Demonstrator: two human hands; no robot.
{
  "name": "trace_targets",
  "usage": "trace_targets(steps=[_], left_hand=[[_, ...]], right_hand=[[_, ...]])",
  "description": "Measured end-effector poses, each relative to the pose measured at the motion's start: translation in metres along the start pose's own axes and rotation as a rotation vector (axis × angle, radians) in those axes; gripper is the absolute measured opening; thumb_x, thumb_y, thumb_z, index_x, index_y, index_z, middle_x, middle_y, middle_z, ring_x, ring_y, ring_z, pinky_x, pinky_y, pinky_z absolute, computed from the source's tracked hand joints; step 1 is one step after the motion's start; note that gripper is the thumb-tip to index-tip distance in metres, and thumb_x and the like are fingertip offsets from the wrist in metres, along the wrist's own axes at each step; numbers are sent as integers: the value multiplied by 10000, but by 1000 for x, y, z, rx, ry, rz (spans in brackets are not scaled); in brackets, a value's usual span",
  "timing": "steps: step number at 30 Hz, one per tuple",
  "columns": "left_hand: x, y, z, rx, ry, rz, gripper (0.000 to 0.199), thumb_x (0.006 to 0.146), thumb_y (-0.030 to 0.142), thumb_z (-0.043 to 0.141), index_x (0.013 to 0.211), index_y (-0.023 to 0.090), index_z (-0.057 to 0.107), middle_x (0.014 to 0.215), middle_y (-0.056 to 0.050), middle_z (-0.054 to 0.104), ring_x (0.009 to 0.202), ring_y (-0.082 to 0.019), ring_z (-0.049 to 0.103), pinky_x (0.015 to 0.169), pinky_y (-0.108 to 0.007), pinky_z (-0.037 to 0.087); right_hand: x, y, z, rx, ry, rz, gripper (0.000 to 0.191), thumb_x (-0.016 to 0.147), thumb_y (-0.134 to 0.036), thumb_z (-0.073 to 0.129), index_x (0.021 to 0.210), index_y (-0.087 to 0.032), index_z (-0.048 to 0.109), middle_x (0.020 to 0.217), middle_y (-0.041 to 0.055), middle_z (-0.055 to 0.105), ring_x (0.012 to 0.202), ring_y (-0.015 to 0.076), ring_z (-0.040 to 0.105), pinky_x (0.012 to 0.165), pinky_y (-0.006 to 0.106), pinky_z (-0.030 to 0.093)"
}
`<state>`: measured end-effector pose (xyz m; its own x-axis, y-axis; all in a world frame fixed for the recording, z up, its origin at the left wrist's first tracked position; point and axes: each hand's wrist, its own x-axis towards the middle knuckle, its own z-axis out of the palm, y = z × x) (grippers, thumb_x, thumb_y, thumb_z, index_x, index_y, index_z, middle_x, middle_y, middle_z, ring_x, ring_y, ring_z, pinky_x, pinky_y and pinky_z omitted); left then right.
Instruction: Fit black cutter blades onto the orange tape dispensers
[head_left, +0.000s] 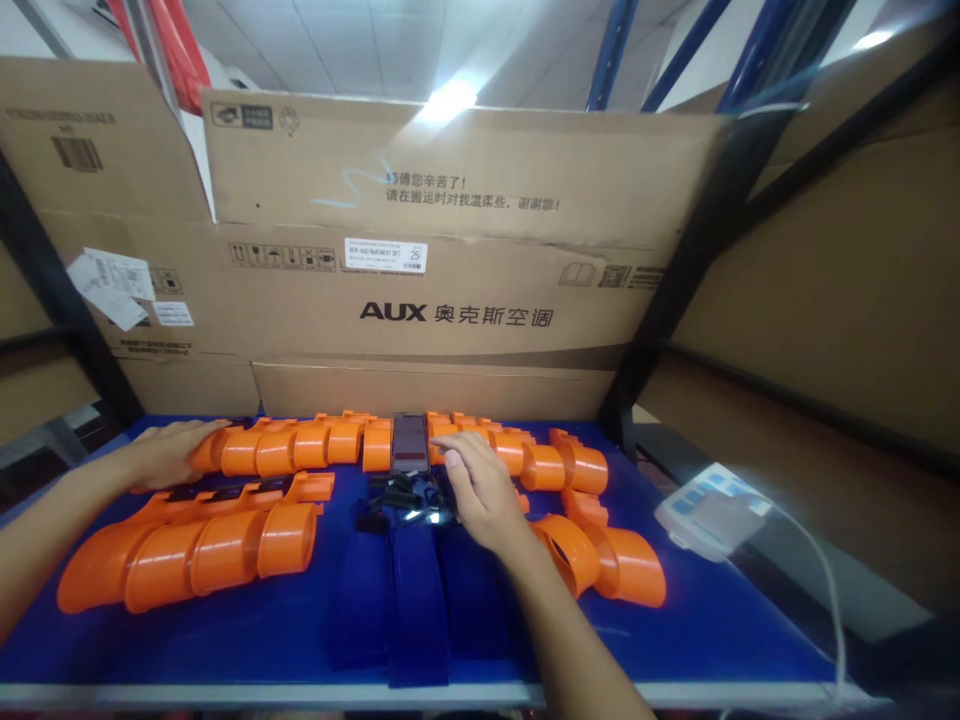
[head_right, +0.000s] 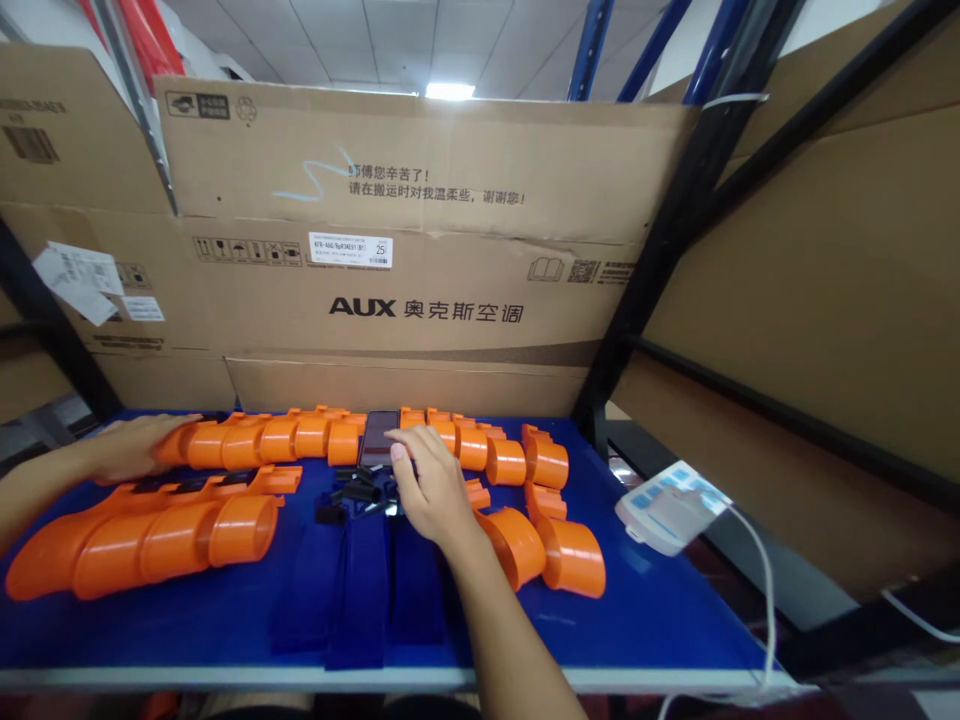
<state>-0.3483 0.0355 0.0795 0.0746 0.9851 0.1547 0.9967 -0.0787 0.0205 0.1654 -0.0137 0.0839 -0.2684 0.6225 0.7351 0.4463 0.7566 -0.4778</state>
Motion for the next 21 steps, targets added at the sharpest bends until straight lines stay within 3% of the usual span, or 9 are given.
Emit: trace_targets(steps=[6,12,17,21], left_hand=[[2,10,-1,175,-89,54,828,745,253,672,1528,100,451,1459,-249,574,1305,-406,547,1039,-439,363],[9,16,-8,177,-155,57,802,755,295,662,1519,148,471,1369,-194,632,1175,-368,611,960,-365,391],[6,19,-24,153,-51,85,767,735,295,650,1468,130,496,1298,-160,651,1154,-353,596,949,-347,406],[8,17,-48,328,67,153,743,788,335,605,1470,87,448,1311,-178,617,1160,-350,562,998,-386,410]], right_hand=[[0,1,0,-2,1,-3,281,1083,-290,422,1184,-218,674,1140,105,711,1090,262,651,946,426,513],[0,1,0,5,1,0,279,1085,-283,420,1194,-210,665,1141,105,706,1091,253,646,959,420,506],[0,0,0,5,-2,5,283,1086,-290,419,1195,-211,668,1141,106,706,1095,255,644,962,423,506],[1,-1,0,8,-1,2,288,1086,-297,419,1197,-213,671,1134,108,706,1088,258,645,955,428,510]])
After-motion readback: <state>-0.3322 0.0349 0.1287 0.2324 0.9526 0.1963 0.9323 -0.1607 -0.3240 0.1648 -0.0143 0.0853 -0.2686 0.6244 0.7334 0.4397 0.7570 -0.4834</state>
